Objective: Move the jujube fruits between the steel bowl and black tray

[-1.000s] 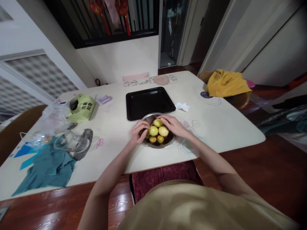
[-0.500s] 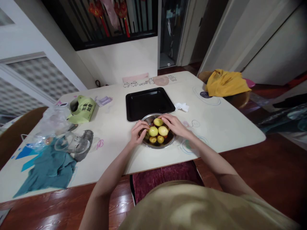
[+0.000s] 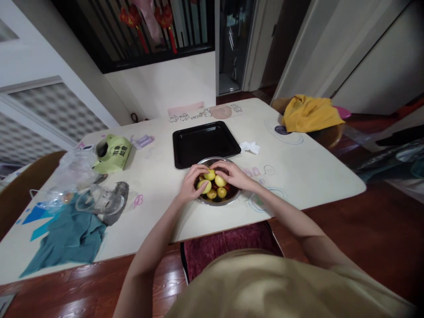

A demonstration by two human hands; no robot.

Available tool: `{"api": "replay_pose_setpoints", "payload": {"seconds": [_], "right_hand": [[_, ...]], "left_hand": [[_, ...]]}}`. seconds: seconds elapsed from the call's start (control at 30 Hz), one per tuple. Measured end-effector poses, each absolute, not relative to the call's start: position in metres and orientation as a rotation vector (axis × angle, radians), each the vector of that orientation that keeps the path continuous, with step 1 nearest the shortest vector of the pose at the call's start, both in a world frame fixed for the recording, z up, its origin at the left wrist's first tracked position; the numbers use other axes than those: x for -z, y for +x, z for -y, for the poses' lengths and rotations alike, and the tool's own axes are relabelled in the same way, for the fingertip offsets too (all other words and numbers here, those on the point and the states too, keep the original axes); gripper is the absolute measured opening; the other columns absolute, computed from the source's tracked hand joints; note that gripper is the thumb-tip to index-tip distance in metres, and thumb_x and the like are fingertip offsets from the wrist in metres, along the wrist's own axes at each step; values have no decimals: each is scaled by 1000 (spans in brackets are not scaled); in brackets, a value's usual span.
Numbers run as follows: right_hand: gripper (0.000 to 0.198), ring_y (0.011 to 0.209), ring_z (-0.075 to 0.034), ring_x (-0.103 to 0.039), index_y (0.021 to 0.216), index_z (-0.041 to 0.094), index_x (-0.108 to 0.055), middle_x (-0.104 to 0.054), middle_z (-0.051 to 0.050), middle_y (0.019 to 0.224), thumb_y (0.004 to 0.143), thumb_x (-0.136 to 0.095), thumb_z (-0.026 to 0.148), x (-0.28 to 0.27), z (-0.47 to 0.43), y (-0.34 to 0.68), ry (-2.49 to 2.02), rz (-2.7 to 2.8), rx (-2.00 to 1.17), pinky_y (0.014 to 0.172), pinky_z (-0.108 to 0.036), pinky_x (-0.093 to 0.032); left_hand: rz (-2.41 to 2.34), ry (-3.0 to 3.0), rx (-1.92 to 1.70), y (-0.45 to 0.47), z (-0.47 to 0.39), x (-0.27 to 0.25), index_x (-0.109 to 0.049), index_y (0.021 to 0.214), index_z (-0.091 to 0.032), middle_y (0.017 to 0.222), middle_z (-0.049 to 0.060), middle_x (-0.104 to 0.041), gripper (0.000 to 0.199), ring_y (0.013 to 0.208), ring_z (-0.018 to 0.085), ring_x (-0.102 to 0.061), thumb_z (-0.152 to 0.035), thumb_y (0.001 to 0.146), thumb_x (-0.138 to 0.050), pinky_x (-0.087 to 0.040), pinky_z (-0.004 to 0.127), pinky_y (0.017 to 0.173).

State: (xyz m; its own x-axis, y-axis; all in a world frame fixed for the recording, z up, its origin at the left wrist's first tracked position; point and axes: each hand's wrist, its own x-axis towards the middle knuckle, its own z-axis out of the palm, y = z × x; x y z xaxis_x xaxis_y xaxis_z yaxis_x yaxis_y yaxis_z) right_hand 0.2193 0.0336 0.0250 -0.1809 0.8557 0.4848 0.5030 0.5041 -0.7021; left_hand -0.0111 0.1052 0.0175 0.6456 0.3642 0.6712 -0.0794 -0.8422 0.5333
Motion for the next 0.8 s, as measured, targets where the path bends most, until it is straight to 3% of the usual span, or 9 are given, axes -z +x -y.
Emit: {"api": "replay_pose_setpoints", "payload": {"seconds": [0.37,0.67,0.8], "right_hand": [[27,112,-27,-73,117,20,-74,-78,-11,119,107,-53,35,-35,-23,226,-1233,1791,-494,100,-42,-57],[28,108,-27,-73,115,22,-75,-78,-10,115,108,-53,38,-36,-7,237,-1304,1741,-442,97,-42,-57],[27,107,-27,-73,113,22,-75,-78,-10,115,106,-53,37,-36,0,245,-1333,1698,-385,96,-42,-58]], "left_hand": [[-267,2367,-998,-13,-110,-19,-63,123,-19,128,16,-68,33,119,30,-63,-46,103,-64,-49,51,108],[-224,2346,-700,-37,-130,-38,-55,148,-23,143,18,-64,77,132,35,-61,-58,87,-84,-50,55,115],[-277,2349,-694,-45,-133,-40,-55,150,-23,143,17,-64,78,134,35,-60,-55,86,-86,-49,56,117]]}}
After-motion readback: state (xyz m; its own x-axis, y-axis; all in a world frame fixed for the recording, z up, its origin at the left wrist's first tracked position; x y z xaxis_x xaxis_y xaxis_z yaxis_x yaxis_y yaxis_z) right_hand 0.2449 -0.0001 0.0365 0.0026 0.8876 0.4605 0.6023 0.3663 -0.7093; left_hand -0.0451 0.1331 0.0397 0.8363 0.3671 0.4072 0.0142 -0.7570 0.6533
